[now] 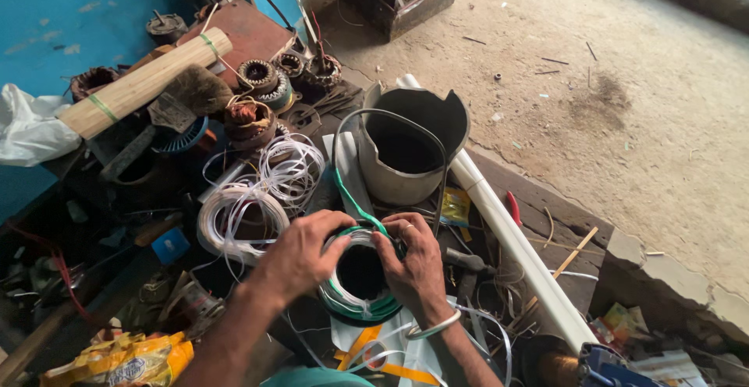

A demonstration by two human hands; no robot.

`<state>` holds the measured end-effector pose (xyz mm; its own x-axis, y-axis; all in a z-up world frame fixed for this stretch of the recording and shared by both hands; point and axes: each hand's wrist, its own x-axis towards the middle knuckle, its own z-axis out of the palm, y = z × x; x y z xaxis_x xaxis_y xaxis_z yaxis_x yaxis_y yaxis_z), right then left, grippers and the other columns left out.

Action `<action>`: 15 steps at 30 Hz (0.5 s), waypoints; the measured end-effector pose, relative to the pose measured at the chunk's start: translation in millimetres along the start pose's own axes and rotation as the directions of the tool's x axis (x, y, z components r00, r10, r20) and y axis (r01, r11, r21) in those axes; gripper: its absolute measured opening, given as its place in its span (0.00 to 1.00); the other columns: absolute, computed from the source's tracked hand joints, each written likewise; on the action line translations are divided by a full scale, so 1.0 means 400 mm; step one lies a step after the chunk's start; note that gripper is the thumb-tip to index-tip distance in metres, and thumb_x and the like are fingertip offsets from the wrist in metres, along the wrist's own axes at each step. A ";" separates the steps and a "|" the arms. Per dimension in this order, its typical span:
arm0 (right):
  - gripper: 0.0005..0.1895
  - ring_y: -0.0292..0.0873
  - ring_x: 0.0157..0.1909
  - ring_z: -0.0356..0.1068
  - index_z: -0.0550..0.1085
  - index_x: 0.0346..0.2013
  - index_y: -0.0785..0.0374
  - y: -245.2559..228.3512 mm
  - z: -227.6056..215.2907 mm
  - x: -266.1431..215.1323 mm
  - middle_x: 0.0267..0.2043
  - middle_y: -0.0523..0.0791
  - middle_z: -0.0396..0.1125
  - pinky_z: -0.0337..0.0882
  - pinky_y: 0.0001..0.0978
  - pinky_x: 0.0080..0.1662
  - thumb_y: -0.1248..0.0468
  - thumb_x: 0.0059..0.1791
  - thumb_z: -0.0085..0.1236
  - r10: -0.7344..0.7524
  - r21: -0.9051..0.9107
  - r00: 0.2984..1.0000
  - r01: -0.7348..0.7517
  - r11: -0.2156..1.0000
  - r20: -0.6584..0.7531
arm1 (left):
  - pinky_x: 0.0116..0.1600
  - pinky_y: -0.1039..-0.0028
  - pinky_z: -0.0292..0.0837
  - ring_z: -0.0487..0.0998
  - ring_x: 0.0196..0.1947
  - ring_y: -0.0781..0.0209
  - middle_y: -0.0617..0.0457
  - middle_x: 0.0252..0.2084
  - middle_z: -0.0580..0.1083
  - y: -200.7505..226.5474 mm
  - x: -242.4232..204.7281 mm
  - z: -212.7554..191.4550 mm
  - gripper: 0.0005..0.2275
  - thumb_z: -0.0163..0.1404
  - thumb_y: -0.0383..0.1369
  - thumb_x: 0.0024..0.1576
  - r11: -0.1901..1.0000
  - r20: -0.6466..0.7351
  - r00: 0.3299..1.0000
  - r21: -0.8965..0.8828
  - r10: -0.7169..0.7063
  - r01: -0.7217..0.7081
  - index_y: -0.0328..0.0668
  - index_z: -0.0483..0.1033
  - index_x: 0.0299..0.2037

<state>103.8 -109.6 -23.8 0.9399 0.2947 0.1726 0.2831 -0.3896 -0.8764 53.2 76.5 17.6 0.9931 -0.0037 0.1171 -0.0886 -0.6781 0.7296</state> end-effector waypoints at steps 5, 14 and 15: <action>0.10 0.44 0.45 0.76 0.80 0.35 0.66 0.000 0.000 -0.001 0.46 0.47 0.73 0.75 0.35 0.46 0.61 0.47 0.62 0.007 -0.005 1.000 -0.007 1.000 0.005 | 0.43 0.57 0.76 0.80 0.39 0.40 0.40 0.36 0.78 -0.015 0.010 -0.008 0.07 0.49 0.30 0.58 0.996 0.073 0.996 0.065 0.049 -0.054 0.35 0.75 0.41; 0.11 0.44 0.45 0.74 0.81 0.36 0.65 -0.001 -0.003 -0.001 0.46 0.47 0.73 0.73 0.36 0.47 0.60 0.46 0.62 0.025 -0.039 1.000 -0.025 0.999 0.011 | 0.45 0.55 0.73 0.78 0.39 0.39 0.41 0.35 0.76 -0.026 0.039 0.021 0.06 0.55 0.31 0.52 0.990 -0.013 0.998 0.127 -0.062 0.064 0.36 0.77 0.33; 0.11 0.44 0.45 0.74 0.81 0.36 0.65 -0.002 -0.003 -0.001 0.46 0.47 0.72 0.73 0.36 0.47 0.60 0.46 0.62 0.032 -0.038 0.999 -0.032 0.999 0.014 | 0.45 0.56 0.73 0.79 0.39 0.40 0.42 0.35 0.76 -0.026 0.040 0.024 0.06 0.56 0.31 0.51 0.986 -0.017 0.995 0.136 -0.099 0.101 0.36 0.77 0.32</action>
<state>103.7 -110.5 -22.8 0.9457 0.2944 0.1378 0.2602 -0.4318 -0.8636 70.8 76.5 5.3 0.9955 0.0763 0.0557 0.0232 -0.7687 0.6392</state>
